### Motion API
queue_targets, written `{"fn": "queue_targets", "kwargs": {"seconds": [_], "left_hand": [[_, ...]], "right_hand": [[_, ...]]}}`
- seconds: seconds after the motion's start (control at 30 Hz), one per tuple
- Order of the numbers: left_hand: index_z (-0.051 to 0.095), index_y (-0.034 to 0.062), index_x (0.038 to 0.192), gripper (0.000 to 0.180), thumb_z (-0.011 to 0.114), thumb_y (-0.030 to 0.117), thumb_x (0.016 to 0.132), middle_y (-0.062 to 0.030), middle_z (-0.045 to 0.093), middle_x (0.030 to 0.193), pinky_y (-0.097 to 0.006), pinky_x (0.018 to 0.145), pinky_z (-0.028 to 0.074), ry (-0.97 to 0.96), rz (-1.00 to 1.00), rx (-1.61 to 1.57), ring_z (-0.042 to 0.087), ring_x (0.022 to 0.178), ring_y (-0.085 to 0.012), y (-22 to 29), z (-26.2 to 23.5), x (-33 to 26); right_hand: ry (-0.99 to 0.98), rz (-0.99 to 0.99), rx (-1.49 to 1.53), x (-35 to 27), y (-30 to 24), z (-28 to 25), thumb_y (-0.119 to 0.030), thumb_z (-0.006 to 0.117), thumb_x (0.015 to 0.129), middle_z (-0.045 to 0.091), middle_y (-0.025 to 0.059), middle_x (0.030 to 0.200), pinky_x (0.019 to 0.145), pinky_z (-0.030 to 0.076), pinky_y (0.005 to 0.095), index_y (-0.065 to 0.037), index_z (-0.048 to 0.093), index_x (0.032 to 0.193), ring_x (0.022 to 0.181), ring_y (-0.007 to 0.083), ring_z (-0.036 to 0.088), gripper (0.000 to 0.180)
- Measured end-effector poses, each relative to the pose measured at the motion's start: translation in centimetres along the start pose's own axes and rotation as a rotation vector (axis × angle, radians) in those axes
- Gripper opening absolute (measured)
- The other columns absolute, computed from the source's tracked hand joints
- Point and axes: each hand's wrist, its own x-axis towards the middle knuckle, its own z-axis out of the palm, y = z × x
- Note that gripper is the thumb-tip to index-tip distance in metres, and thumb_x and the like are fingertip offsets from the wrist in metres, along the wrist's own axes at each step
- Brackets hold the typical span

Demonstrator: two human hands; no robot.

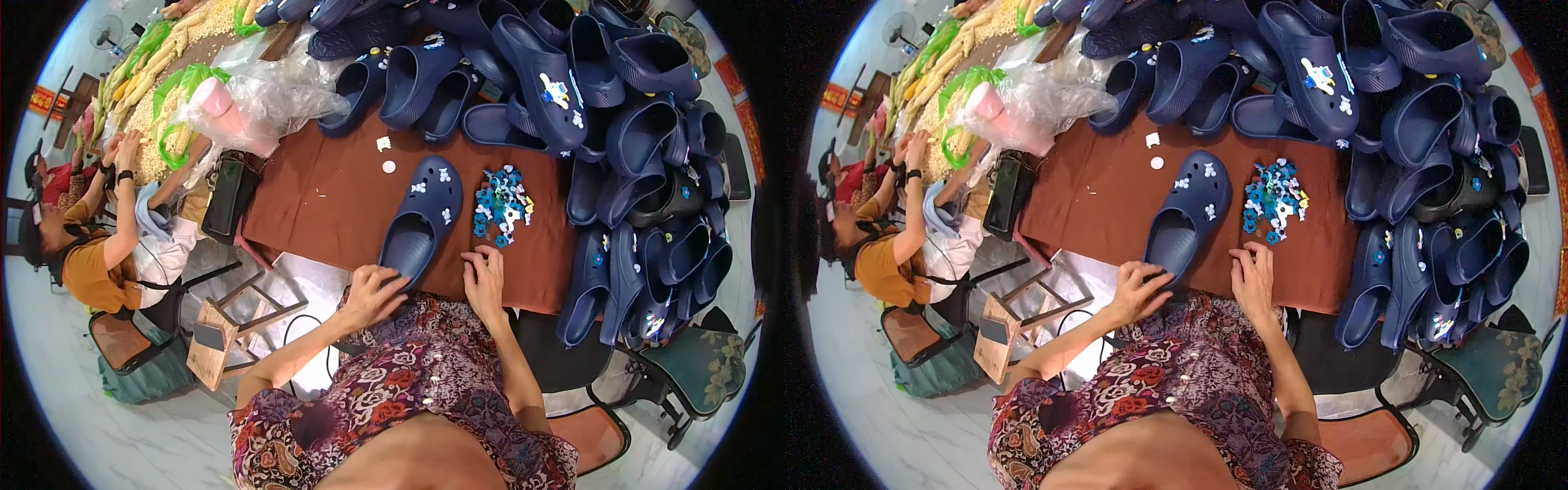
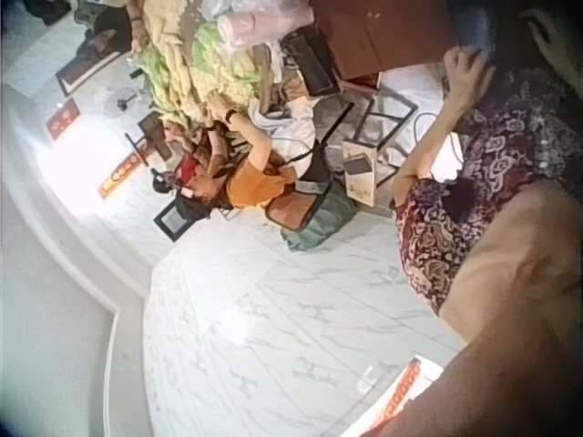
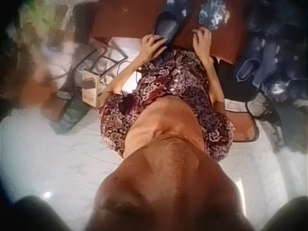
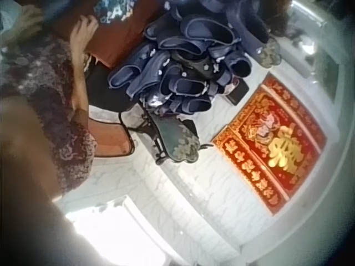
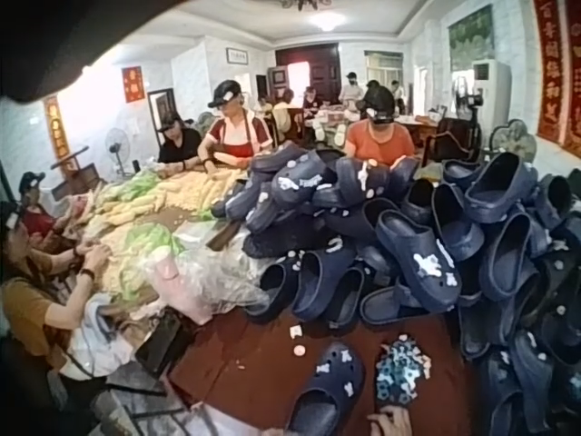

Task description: Adding decorative charms and stickers to blue clog-style shoes.

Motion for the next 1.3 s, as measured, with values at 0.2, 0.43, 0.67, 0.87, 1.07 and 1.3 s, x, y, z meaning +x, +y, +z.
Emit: {"fn": "queue_targets", "kwargs": {"seconds": [0.2, 0.43, 0.67, 0.87, 1.07, 1.3], "left_hand": [[0.068, 0.0071, 0.114, 0.037, 0.070, 0.001, 0.077, -0.0168, 0.055, 0.117, -0.040, 0.090, 0.047, 0.147, -0.182, -0.285, 0.054, 0.107, -0.0333, -1.0, -1.1, 1.4], [0.067, 0.0040, 0.113, 0.031, 0.062, -0.001, 0.084, -0.0189, 0.055, 0.121, -0.040, 0.091, 0.048, 0.219, -0.239, -0.133, 0.056, 0.108, -0.0346, -5.9, -1.4, 3.4], [0.056, 0.0081, 0.130, 0.055, 0.074, 0.016, 0.079, -0.0207, 0.050, 0.132, -0.047, 0.098, 0.044, 0.175, -0.253, 0.064, 0.049, 0.119, -0.0406, -11.2, -1.2, 10.7], [0.055, 0.0091, 0.133, 0.062, 0.077, 0.023, 0.077, -0.0230, 0.042, 0.141, -0.048, 0.105, 0.037, -0.011, -0.007, 0.033, 0.044, 0.127, -0.0415, -18.6, 0.6, 16.4], [0.068, 0.0064, 0.112, 0.029, 0.071, 0.017, 0.084, -0.0152, 0.055, 0.127, -0.046, 0.099, 0.041, -0.051, -0.045, -0.080, 0.049, 0.121, -0.0365, -20.6, 2.4, 17.8], [0.068, 0.0080, 0.108, 0.032, 0.077, 0.010, 0.077, -0.0137, 0.056, 0.111, -0.043, 0.085, 0.045, 0.020, -0.151, -0.048, 0.052, 0.100, -0.0325, -20.0, 1.6, 18.5]], "right_hand": [[0.058, 0.029, 0.064, -0.6, 0.1, -0.2, -0.001, 0.061, 0.086, 0.054, 0.0149, 0.108, 0.087, 0.046, 0.0427, -0.005, 0.065, 0.103, 0.102, 0.0346, 0.054, 0.018], [0.265, 0.103, 0.022, 2.0, 2.5, -1.9, -0.001, 0.062, 0.085, 0.052, 0.0181, 0.108, 0.091, 0.044, 0.0423, -0.002, 0.060, 0.111, 0.104, 0.0360, 0.054, 0.025], [0.262, 0.104, -0.093, 4.6, 4.3, -0.4, -0.007, 0.065, 0.086, 0.047, 0.0210, 0.122, 0.099, 0.038, 0.0459, -0.002, 0.056, 0.120, 0.116, 0.0383, 0.046, 0.035], [0.221, 0.109, -0.201, 4.6, 4.6, 1.6, -0.009, 0.064, 0.088, 0.044, 0.0240, 0.127, 0.103, 0.033, 0.0484, 0.001, 0.052, 0.127, 0.119, 0.0409, 0.042, 0.042], [0.130, 0.143, -0.329, 5.4, 3.8, 0.6, -0.007, 0.061, 0.089, 0.042, 0.0269, 0.129, 0.104, 0.032, 0.0486, 0.007, 0.047, 0.129, 0.120, 0.0420, 0.042, 0.045], [0.004, 0.189, -0.341, 6.5, 3.0, 0.3, -0.005, 0.060, 0.088, 0.039, 0.0286, 0.131, 0.106, 0.031, 0.0510, 0.009, 0.043, 0.131, 0.122, 0.0438, 0.039, 0.049]]}}
